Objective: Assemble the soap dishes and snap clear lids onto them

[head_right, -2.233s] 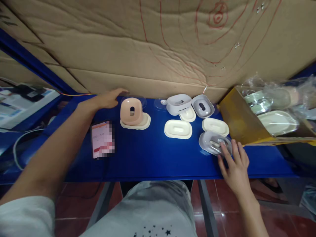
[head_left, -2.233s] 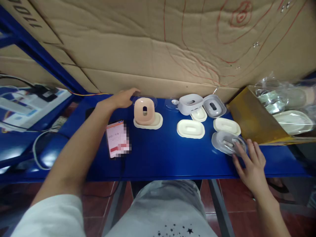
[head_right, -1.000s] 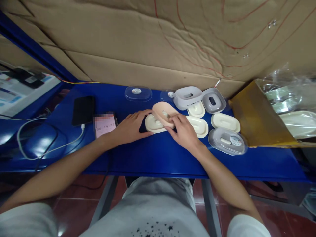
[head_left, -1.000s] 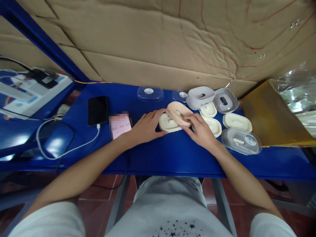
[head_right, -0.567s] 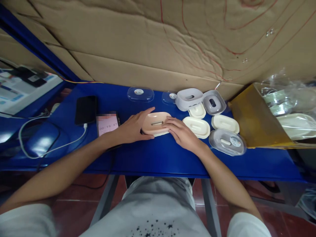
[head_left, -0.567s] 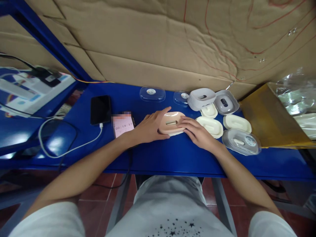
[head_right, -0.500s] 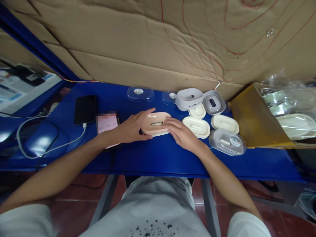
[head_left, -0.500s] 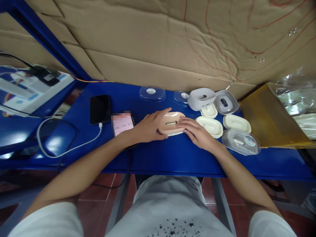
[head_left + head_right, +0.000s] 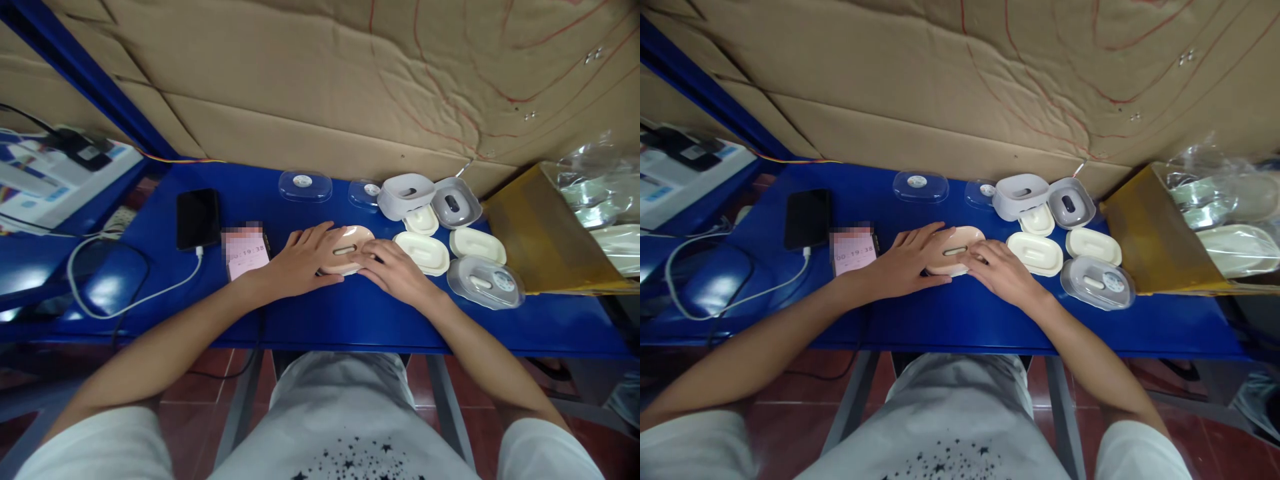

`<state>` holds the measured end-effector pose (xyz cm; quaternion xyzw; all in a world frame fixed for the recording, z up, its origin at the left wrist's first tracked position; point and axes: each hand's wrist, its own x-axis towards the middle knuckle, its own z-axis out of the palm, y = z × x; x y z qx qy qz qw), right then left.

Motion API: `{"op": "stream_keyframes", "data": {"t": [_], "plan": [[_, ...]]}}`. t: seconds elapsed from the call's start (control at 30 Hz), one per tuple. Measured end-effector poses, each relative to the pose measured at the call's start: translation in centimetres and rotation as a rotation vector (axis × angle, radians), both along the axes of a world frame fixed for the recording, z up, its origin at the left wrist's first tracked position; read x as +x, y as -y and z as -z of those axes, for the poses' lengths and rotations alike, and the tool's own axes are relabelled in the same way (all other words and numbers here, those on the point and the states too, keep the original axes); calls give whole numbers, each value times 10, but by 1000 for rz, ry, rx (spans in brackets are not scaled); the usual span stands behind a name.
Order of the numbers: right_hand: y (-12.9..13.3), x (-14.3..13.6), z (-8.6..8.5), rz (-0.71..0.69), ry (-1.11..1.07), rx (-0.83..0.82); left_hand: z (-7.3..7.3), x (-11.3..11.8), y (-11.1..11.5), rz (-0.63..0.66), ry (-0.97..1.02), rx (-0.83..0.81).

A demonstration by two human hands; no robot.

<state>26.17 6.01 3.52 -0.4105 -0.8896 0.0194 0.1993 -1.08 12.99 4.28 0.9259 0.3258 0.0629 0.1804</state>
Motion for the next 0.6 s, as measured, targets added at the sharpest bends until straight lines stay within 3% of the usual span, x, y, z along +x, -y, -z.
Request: {"op": "stream_keyframes", "data": {"t": [0.13, 0.27, 0.33, 0.43, 0.53, 0.6], "plan": [[2, -5, 3, 13, 65, 26, 2, 0, 3, 78, -1, 24], [3, -3, 1, -17, 21, 42, -5, -2, -4, 124, 11, -55], [3, -2, 0, -22, 2, 26, -9, -5, -22, 80, 48, -75], [4, -3, -2, -21, -10, 10, -15, -10, -66, -124, 63, 35], [6, -6, -6, -44, -34, -2, -17, -17, -110, -249, -82, 121], [8, -8, -9, -72, -77, -21, -15, -20, -122, -261, -152, 146]]}}
